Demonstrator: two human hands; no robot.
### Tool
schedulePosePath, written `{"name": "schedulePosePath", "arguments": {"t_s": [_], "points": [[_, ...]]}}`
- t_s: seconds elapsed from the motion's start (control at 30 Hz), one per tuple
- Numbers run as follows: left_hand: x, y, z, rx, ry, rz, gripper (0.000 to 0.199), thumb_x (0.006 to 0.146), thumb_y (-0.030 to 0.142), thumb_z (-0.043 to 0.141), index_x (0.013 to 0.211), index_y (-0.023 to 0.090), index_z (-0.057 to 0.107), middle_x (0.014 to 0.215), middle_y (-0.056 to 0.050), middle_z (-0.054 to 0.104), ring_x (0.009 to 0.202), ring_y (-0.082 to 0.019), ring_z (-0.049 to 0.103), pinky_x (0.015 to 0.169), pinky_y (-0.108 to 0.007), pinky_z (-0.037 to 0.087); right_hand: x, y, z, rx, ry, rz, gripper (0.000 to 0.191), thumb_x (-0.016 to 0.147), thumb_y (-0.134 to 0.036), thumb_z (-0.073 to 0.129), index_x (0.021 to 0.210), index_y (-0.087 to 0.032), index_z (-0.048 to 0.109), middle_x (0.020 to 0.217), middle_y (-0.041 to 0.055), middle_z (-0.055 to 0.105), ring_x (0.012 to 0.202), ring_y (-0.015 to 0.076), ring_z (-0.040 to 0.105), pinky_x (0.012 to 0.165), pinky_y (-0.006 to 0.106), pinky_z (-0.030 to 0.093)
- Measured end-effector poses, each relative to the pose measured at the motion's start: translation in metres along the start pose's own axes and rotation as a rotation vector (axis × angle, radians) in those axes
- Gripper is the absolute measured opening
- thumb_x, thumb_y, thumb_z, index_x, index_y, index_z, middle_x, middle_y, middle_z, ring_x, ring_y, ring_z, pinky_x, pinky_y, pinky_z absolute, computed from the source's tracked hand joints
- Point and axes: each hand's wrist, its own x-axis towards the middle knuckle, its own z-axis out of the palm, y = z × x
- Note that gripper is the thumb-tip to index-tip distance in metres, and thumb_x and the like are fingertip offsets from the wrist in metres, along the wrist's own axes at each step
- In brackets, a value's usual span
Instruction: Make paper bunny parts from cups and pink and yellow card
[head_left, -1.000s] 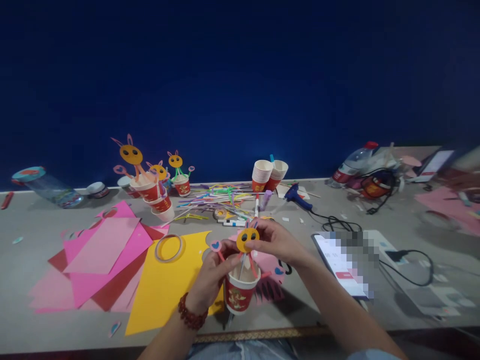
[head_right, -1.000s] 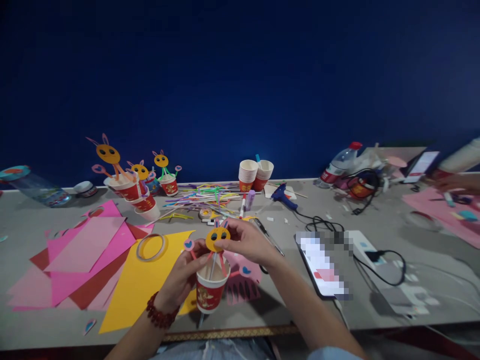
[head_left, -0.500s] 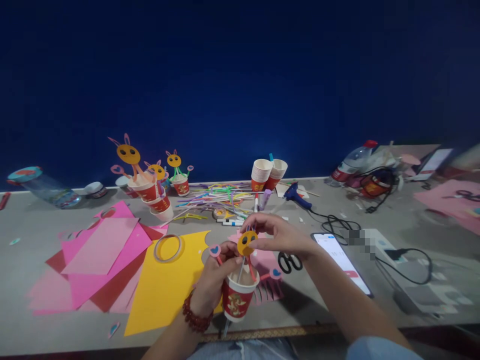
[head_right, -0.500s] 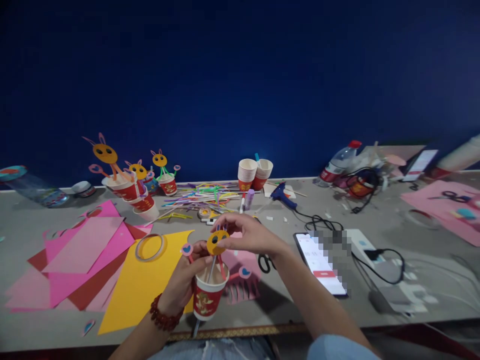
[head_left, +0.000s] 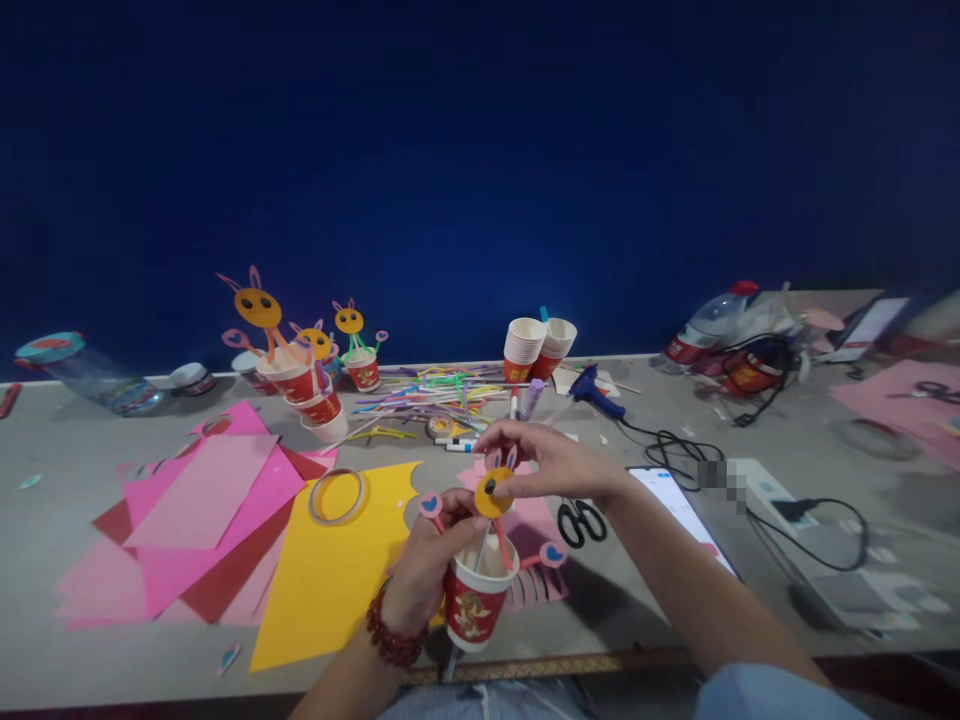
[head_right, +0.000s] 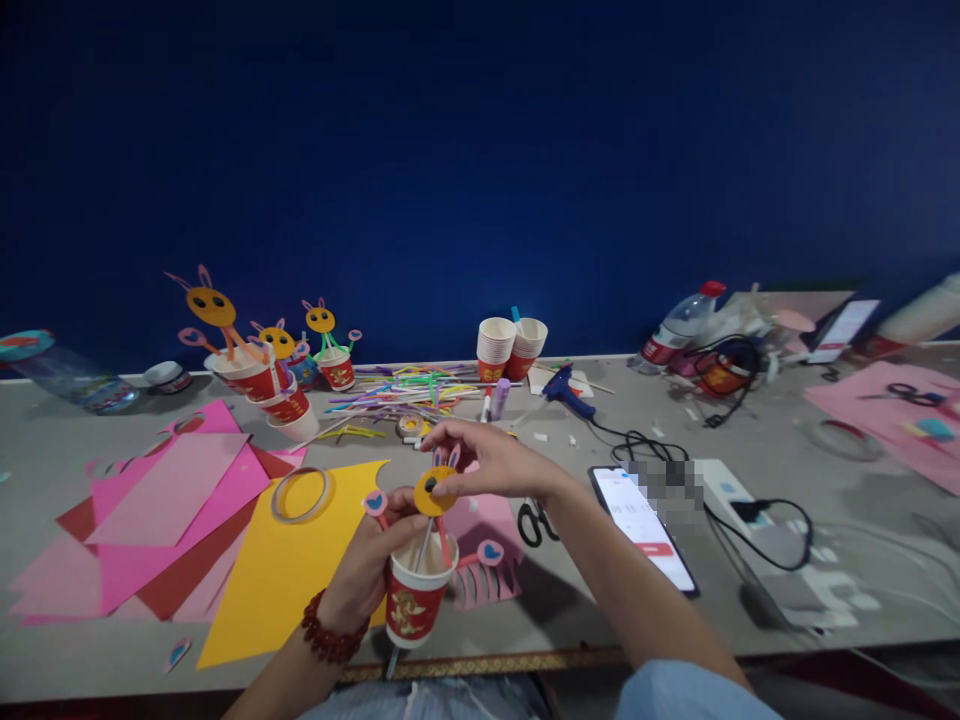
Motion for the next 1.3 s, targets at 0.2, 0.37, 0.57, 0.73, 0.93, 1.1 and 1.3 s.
{"name": "schedulePosePath", "arguments": {"t_s": [0.2,0.37,0.57,0.73,0.93,1.1,1.3], "points": [[0.0,-0.002,-0.002,-0.038,0.031,0.0,0.027,0.069,0.025,0.084,0.086,0.014,0.067,0.078,-0.001,0.067,0.067,-0.012,0.061,0.065,-0.024,0.049,-0.003,0.003,0.012,0.157,-0.023,0.076,0.032,0.076,-0.043,0.08,0.082,-0.017,0.062,0.08,0.0001,0.065,0.073,0.0147,0.06,0.068,0.027,0.048],[-0.002,-0.002,-0.001,-0.056,0.021,0.029,0.027,0.071,0.026,0.082,0.09,0.015,0.067,0.084,-0.003,0.067,0.074,-0.015,0.063,0.07,-0.026,0.051,-0.003,0.01,0.016,0.231,0.031,0.07,0.034,0.076,-0.044,0.079,0.082,-0.016,0.061,0.079,0.0006,0.065,0.071,0.0144,0.06,0.063,0.026,0.046],[-0.003,0.0,-0.001,0.141,0.013,0.108,0.019,0.075,0.026,0.078,0.086,0.015,0.067,0.081,-0.004,0.068,0.075,-0.017,0.063,0.071,-0.027,0.048,-0.008,0.004,0.009,0.088,0.039,-0.065,0.037,0.081,-0.032,0.076,0.112,-0.019,0.062,0.106,0.0057,0.067,0.092,0.0177,0.063,0.081,0.032,0.049],[-0.003,0.0,0.0,0.201,0.022,0.116,0.019,0.076,0.026,0.076,0.089,0.016,0.069,0.086,-0.004,0.068,0.077,-0.017,0.062,0.073,-0.028,0.048,-0.013,-0.019,-0.001,-0.136,-0.037,-0.194,0.029,0.085,-0.02,0.068,0.114,-0.022,0.064,0.109,0.0053,0.068,0.097,0.0184,0.063,0.084,0.032,0.05],[-0.005,-0.002,-0.003,0.263,-0.01,0.127,0.019,0.076,0.028,0.077,0.09,0.017,0.072,0.088,-0.005,0.069,0.082,-0.019,0.061,0.077,-0.029,0.047,-0.013,-0.032,-0.002,-0.369,-0.084,-0.151,0.019,0.083,-0.015,0.066,0.101,-0.023,0.067,0.095,0.0014,0.069,0.079,0.0153,0.062,0.073,0.026,0.05],[-0.008,0.003,-0.004,0.464,-0.073,0.202,0.014,0.081,0.03,0.073,0.083,0.016,0.07,0.081,-0.004,0.066,0.078,-0.018,0.057,0.072,-0.028,0.043,-0.018,-0.034,-0.001,-0.401,-0.135,-0.308,0.011,0.086,-0.011,0.061,0.088,-0.02,0.068,0.097,0.0043,0.065,0.091,0.0177,0.06,0.083,0.03,0.047],[-0.016,0.011,0.004,0.668,-0.035,0.365,0.01,0.083,0.025,0.068,0.077,0.018,0.066,0.08,-0.005,0.066,0.079,-0.021,0.061,0.074,-0.029,0.044,-0.024,-0.037,-0.002,-0.478,-0.142,-0.384,0.014,0.088,-0.012,0.057,0.085,-0.02,0.068,0.106,0.0077,0.062,0.098,0.0198,0.059,0.085,0.032,0.046]]}}
